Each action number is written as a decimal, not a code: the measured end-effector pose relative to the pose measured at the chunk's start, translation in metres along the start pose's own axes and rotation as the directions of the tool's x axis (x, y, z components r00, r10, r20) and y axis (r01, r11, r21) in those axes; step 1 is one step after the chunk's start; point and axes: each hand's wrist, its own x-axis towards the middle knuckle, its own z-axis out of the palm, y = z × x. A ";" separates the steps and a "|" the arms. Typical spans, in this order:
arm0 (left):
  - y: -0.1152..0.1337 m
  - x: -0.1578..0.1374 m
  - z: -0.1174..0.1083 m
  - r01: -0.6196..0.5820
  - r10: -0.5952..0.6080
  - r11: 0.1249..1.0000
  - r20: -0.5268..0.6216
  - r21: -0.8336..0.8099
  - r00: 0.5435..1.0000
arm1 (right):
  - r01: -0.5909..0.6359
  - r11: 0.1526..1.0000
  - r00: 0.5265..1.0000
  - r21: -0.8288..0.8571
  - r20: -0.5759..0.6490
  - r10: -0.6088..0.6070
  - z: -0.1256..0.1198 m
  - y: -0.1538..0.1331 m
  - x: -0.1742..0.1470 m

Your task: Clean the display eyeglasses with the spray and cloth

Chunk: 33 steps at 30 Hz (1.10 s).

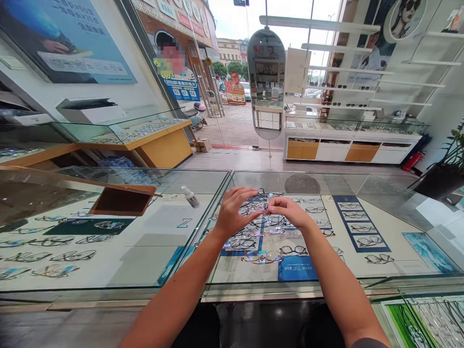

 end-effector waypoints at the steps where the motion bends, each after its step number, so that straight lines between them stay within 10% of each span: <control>1: 0.000 0.000 0.001 0.025 -0.025 1.000 -0.011 0.007 1.000 | 0.017 1.000 0.999 -0.014 -0.031 -0.018 0.001 0.000 0.000; 7: -0.001 0.004 -0.004 0.140 -0.126 0.989 -0.207 0.055 0.970 | 0.241 0.935 0.919 -0.260 -0.247 -0.306 0.012 -0.009 -0.007; 15: 0.014 0.065 -0.048 0.065 -0.040 0.997 -0.404 0.048 0.914 | 0.356 0.674 0.766 -0.648 -0.211 -0.608 0.030 -0.083 -0.008; 24: 0.070 0.103 -0.074 0.086 -0.092 0.996 -0.488 -0.035 0.868 | 0.474 0.564 0.546 -0.676 -0.277 -0.791 0.040 -0.125 -0.017; 33: 0.073 0.093 -0.089 0.111 -0.092 0.994 -0.414 0.023 0.906 | 0.408 0.488 0.562 -0.772 -0.209 -0.800 0.041 -0.126 -0.025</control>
